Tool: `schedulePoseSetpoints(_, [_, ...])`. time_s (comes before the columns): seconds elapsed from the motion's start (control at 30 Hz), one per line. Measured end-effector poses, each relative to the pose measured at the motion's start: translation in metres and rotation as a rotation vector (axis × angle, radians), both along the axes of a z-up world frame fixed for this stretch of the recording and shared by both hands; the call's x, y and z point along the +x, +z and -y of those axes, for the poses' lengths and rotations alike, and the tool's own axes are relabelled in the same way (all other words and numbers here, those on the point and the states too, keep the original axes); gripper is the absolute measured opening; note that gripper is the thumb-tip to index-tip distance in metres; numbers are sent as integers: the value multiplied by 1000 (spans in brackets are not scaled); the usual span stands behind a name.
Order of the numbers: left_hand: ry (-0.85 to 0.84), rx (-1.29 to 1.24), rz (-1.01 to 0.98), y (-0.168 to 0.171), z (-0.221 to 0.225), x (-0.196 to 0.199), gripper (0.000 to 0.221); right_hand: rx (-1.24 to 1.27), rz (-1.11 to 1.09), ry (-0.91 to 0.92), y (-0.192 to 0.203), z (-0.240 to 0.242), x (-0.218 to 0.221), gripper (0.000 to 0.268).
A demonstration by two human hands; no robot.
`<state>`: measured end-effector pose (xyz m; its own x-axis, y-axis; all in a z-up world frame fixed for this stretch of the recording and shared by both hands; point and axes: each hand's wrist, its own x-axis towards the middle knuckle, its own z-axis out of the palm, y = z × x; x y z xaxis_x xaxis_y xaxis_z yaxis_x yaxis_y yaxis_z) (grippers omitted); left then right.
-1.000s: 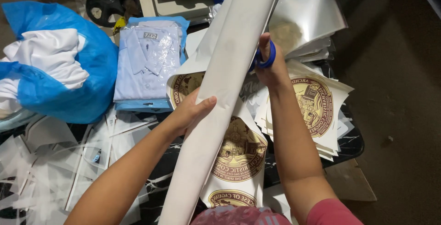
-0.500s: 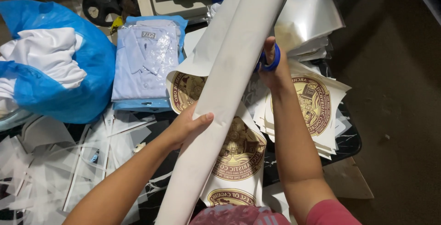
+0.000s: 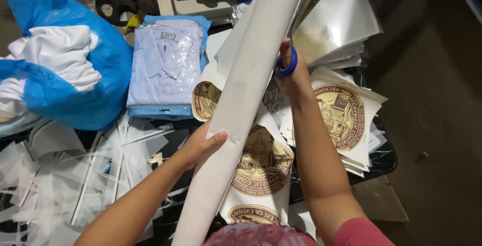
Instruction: Cutting circular stickers from a large printed sheet using scissors.
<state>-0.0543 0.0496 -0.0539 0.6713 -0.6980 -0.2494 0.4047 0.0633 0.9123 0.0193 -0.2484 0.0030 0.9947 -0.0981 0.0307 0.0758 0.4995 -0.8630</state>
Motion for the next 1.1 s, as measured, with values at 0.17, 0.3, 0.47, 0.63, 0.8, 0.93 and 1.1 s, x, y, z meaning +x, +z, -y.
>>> schedulePoseSetpoints(0.17, [21, 29, -21, -16, -2, 7, 79, 9, 30, 47, -43, 15, 15, 75])
schedulePoseSetpoints(0.3, [18, 123, 59, -30, -1, 16, 81, 26, -65, 17, -2, -3, 8, 67])
schedulePoseSetpoints(0.47, [67, 338, 446, -17, 32, 79, 89, -58, -38, -11, -24, -4, 20, 58])
schedulePoseSetpoints(0.63, [191, 297, 651, 59, 84, 123, 96, -91, -58, -17, -20, -9, 22, 57])
schedulePoseSetpoints(0.8, [206, 129, 450, 79, 81, 114, 86, -136, -35, 16, -12, 20, 27, 70])
schedulePoseSetpoints(0.93, [209, 13, 433, 74, 72, 115, 83, -270, -29, 92, -1, 19, 30, 81])
schedulePoseSetpoints(1.1, [243, 83, 464, 79, 58, 110, 83, -113, -37, 136, 16, -5, 28, 86])
